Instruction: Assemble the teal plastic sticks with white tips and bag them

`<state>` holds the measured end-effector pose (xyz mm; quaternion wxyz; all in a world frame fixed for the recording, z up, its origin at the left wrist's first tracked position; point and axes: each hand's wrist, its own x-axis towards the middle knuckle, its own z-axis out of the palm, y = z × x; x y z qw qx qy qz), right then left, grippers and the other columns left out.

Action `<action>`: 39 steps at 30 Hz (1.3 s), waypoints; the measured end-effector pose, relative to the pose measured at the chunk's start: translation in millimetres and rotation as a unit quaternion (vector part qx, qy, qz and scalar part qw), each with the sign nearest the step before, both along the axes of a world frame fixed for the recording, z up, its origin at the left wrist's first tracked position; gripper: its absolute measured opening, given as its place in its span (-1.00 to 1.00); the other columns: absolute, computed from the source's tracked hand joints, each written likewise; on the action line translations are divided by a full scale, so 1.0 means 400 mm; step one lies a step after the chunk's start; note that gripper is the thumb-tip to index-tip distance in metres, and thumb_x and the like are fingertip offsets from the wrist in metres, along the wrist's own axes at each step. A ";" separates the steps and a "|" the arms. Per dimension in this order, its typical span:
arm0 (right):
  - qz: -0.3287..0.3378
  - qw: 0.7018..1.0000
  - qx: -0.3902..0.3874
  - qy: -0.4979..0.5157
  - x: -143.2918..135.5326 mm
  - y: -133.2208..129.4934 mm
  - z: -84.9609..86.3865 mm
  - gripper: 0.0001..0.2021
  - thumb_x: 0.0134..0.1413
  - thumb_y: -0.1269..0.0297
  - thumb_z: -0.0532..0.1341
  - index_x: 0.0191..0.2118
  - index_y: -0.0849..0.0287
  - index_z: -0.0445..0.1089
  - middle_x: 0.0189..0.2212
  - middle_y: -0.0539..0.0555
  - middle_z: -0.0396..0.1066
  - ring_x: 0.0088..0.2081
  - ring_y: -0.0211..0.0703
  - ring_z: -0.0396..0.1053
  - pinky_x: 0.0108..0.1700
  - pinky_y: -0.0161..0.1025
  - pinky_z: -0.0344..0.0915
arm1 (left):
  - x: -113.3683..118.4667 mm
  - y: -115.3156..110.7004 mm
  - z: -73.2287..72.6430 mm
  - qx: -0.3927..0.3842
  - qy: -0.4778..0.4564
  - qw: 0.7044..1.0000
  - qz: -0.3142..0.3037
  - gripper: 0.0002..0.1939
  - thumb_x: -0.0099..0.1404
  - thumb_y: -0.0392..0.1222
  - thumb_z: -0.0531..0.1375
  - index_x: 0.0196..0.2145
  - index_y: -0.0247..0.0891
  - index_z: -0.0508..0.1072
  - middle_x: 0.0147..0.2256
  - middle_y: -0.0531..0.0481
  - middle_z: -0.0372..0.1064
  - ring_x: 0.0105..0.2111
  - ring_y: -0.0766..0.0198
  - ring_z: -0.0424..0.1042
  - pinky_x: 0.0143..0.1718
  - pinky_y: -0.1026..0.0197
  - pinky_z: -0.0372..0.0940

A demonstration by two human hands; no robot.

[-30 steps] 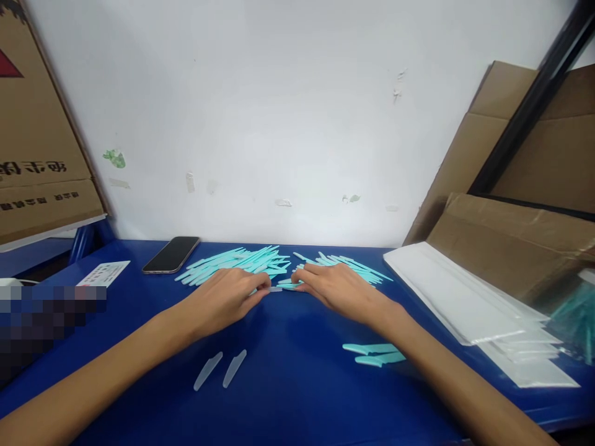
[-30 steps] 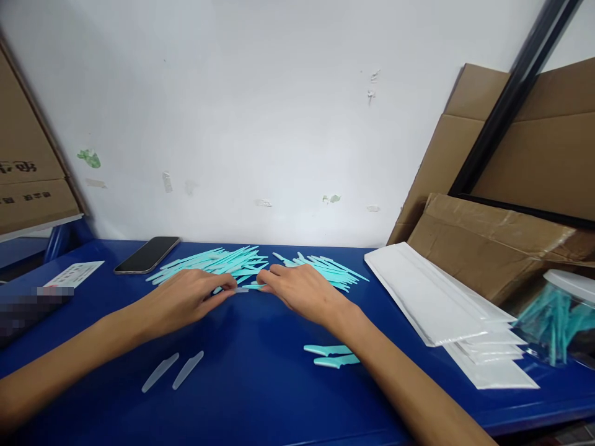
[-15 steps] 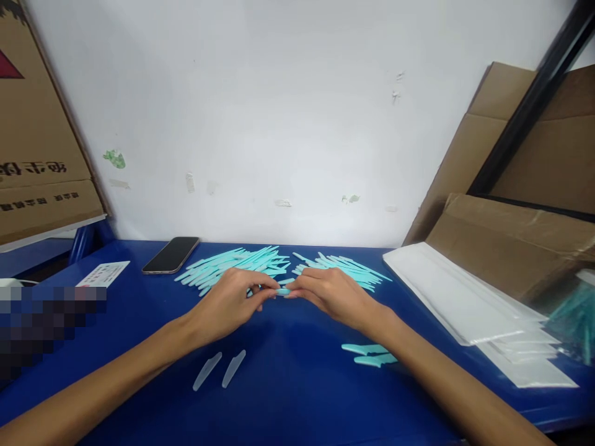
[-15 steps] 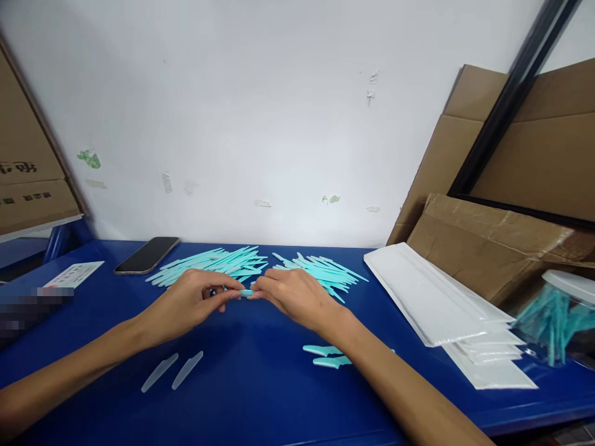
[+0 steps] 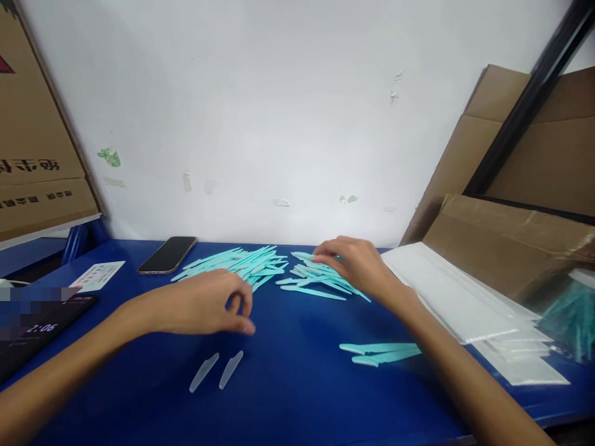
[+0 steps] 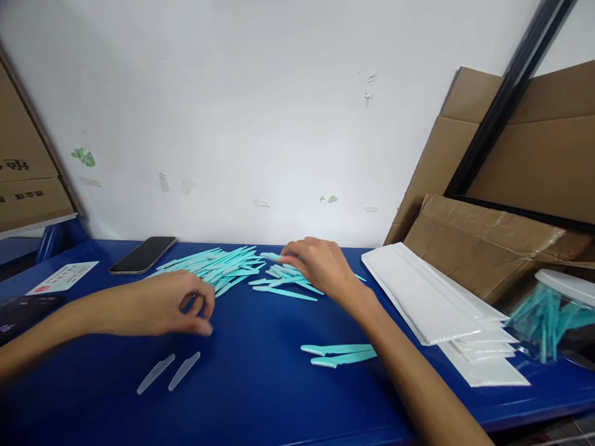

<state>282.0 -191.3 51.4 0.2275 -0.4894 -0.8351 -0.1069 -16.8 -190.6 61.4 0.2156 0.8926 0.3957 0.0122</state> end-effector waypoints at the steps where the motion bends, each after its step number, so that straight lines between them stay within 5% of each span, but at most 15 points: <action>1: -0.050 0.999 -0.002 -0.008 0.017 0.011 0.002 -0.70 0.31 0.01 0.10 -0.16 0.04 0.51 -0.32 0.07 0.54 -0.28 -0.11 0.45 -0.29 -0.26 0.19 | -0.007 -0.002 0.002 -0.024 0.030 0.999 -0.011 -0.68 0.10 0.18 0.30 -0.38 -0.11 0.55 -0.42 0.05 0.45 -0.44 0.24 0.37 -0.56 0.30 0.08; 6: -0.170 0.984 -0.056 -0.015 0.096 0.066 -0.019 -0.75 0.24 0.03 0.18 -0.26 0.06 0.51 -0.30 0.06 0.54 -0.29 -0.09 0.43 -0.38 -0.27 0.11 | -0.003 -0.020 -0.008 -0.068 0.075 0.995 -0.013 -0.68 0.00 0.13 0.37 -0.34 -0.08 0.56 -0.33 0.03 0.44 -0.45 0.26 0.35 -0.60 0.32 0.04; 13: -0.160 0.978 -0.132 -0.003 0.139 0.103 -0.060 -0.78 0.18 0.04 0.22 -0.24 0.01 0.54 -0.28 0.01 0.54 -0.27 -0.12 0.43 -0.37 -0.28 0.12 | -0.001 -0.015 -0.017 -0.103 0.039 0.993 -0.034 -0.87 0.20 -0.06 0.25 -0.34 -0.09 0.58 -0.32 -0.01 0.47 -0.32 0.18 0.42 -0.47 0.31 0.17; 20: -0.149 0.980 -0.131 -0.002 0.118 0.108 -0.068 -0.73 0.15 -0.02 0.23 -0.21 0.04 0.54 -0.25 0.06 0.55 -0.24 -0.10 0.44 -0.37 -0.29 0.14 | -0.021 -0.003 -0.005 -0.047 0.059 0.997 0.003 -0.72 0.05 0.13 0.35 -0.36 -0.07 0.56 -0.31 0.00 0.47 -0.35 0.17 0.40 -0.55 0.31 0.11; 24: -0.149 0.979 -0.142 0.014 0.124 0.076 -0.014 -0.70 0.10 -0.05 0.25 -0.31 0.08 0.53 -0.30 0.07 0.55 -0.30 -0.10 0.44 -0.36 -0.28 0.17 | -0.020 -0.007 -0.008 -0.058 0.075 0.995 0.016 -0.75 0.04 0.08 0.35 -0.36 -0.08 0.58 -0.28 -0.01 0.48 -0.37 0.17 0.41 -0.57 0.30 0.10; 28: -0.069 0.921 -0.383 0.012 0.117 -0.002 0.039 -0.58 -0.08 -0.19 0.32 -0.27 0.06 0.55 -0.41 0.02 0.54 -0.45 -0.15 0.44 -0.43 -0.29 0.22 | -0.008 -0.015 -0.006 -0.078 0.077 0.994 0.010 -0.82 0.12 -0.01 0.30 -0.36 -0.11 0.58 -0.30 -0.02 0.48 -0.35 0.17 0.41 -0.52 0.30 0.14; 31: -0.061 0.878 -0.474 -0.027 0.081 -0.060 0.044 -0.58 -0.33 -0.06 0.47 -0.27 0.00 0.59 -0.36 0.00 0.57 -0.40 -0.10 0.47 -0.50 -0.32 0.20 | 0.001 -0.019 -0.003 -0.073 0.086 0.994 0.002 -0.85 0.17 -0.06 0.27 -0.31 -0.11 0.58 -0.29 -0.01 0.48 -0.29 0.15 0.41 -0.44 0.28 0.18; 35: -0.090 0.881 -0.457 -0.083 0.013 -0.090 0.022 -0.84 -0.27 0.18 0.48 -0.45 0.03 0.60 -0.52 -0.03 0.54 -0.48 -0.13 0.44 -0.53 -0.31 0.16 | 0.007 -0.013 -0.015 -0.048 0.058 0.997 -0.009 -0.86 0.24 -0.05 0.24 -0.29 -0.09 0.54 -0.27 0.02 0.48 -0.25 0.17 0.39 -0.37 0.27 0.18; 39: -0.011 0.892 -0.449 -0.055 -0.014 -0.075 -0.007 -0.97 -0.09 0.28 0.41 -0.43 0.06 0.61 -0.51 -0.03 0.55 -0.46 -0.19 0.44 -0.45 -0.33 0.21 | 0.011 -0.001 -0.034 -0.020 0.025 0.999 -0.017 -0.83 0.32 -0.01 0.17 -0.28 -0.10 0.50 -0.30 0.04 0.45 -0.27 0.20 0.37 -0.37 0.27 0.15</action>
